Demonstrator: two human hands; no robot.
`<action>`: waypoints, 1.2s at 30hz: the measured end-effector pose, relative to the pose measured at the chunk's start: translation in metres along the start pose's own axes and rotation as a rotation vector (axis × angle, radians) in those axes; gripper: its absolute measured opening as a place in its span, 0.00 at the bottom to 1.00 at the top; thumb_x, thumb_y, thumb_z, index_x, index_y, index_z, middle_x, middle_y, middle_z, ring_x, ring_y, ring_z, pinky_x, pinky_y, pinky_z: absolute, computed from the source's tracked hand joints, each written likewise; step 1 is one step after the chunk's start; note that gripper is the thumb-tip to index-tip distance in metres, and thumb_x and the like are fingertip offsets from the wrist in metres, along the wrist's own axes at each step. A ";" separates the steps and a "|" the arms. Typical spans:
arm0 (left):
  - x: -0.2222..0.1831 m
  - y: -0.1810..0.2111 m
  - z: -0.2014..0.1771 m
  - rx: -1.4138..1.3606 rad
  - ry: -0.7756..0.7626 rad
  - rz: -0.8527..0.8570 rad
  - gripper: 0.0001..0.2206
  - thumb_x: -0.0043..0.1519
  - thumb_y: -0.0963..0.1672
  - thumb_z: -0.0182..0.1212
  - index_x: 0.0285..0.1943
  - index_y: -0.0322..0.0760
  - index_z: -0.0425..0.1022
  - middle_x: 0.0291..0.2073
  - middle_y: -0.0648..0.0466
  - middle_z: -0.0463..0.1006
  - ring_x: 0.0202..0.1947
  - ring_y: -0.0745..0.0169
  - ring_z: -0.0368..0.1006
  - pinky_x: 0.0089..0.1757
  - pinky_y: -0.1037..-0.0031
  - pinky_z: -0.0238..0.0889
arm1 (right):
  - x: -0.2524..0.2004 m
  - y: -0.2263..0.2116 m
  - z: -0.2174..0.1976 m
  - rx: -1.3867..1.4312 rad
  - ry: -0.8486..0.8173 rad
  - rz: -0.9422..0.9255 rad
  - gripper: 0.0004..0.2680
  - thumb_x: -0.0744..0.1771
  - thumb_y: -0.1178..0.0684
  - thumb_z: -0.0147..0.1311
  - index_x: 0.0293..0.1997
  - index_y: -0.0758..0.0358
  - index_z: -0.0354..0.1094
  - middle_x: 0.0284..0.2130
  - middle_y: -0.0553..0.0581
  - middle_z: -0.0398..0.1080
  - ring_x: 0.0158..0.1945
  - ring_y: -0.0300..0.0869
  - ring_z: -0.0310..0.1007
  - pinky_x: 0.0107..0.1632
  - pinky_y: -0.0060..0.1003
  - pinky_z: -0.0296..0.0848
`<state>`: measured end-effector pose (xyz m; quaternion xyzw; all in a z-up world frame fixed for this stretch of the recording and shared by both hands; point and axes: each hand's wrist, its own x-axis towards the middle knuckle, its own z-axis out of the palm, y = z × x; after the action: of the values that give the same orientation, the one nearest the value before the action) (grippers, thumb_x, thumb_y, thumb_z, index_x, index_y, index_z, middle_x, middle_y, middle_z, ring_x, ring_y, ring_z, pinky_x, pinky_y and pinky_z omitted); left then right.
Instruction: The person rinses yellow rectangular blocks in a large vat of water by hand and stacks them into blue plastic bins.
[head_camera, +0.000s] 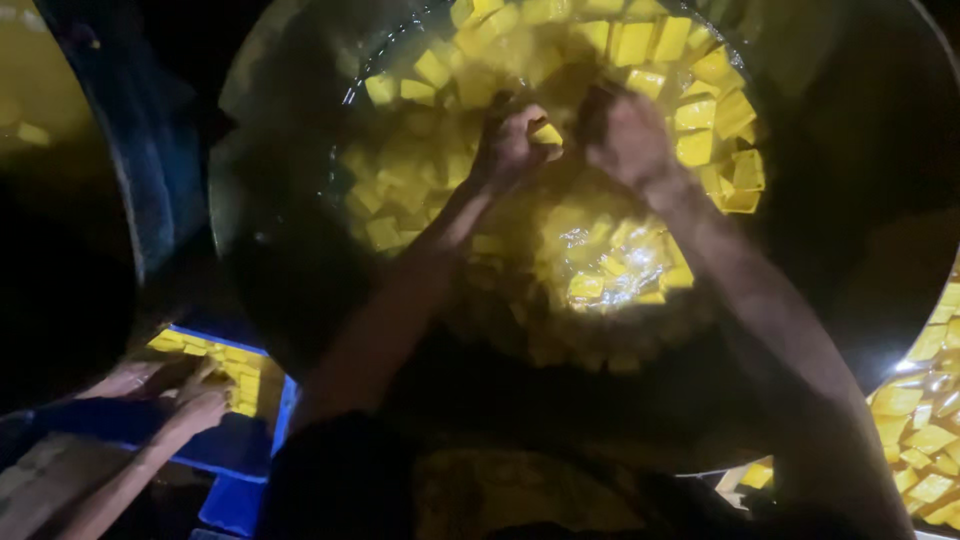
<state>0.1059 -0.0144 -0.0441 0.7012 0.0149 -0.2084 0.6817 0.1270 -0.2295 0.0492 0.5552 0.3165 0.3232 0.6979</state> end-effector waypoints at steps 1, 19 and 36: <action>0.006 -0.003 0.006 0.334 0.045 0.231 0.19 0.51 0.46 0.69 0.50 0.36 0.79 0.43 0.44 0.81 0.48 0.36 0.73 0.47 0.55 0.69 | 0.016 -0.009 0.006 0.468 -0.186 0.010 0.05 0.73 0.59 0.51 0.44 0.68 0.74 0.32 0.65 0.75 0.35 0.52 0.73 0.44 0.59 0.64; 0.001 -0.002 0.005 -1.114 0.057 -0.132 0.18 0.62 0.47 0.59 0.59 0.33 0.74 0.48 0.46 0.79 0.49 0.46 0.74 0.49 0.58 0.69 | -0.013 0.059 0.008 3.673 -0.019 0.762 0.27 0.64 0.37 0.68 0.61 0.68 0.64 0.46 0.50 0.72 0.52 0.37 0.76 0.62 0.38 0.74; 0.006 0.033 0.039 -1.680 0.004 0.409 0.19 0.71 0.48 0.46 0.61 0.29 0.72 0.50 0.43 0.78 0.48 0.48 0.74 0.48 0.59 0.67 | 0.047 0.094 -0.004 3.189 0.082 0.475 0.20 0.69 0.44 0.48 0.66 0.63 0.58 0.54 0.54 0.72 0.54 0.42 0.73 0.62 0.37 0.68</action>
<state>0.1107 -0.0562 -0.0140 -0.0456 0.0386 -0.0004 0.9982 0.1422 -0.1728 0.1364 -0.7046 -0.2420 0.2095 0.6333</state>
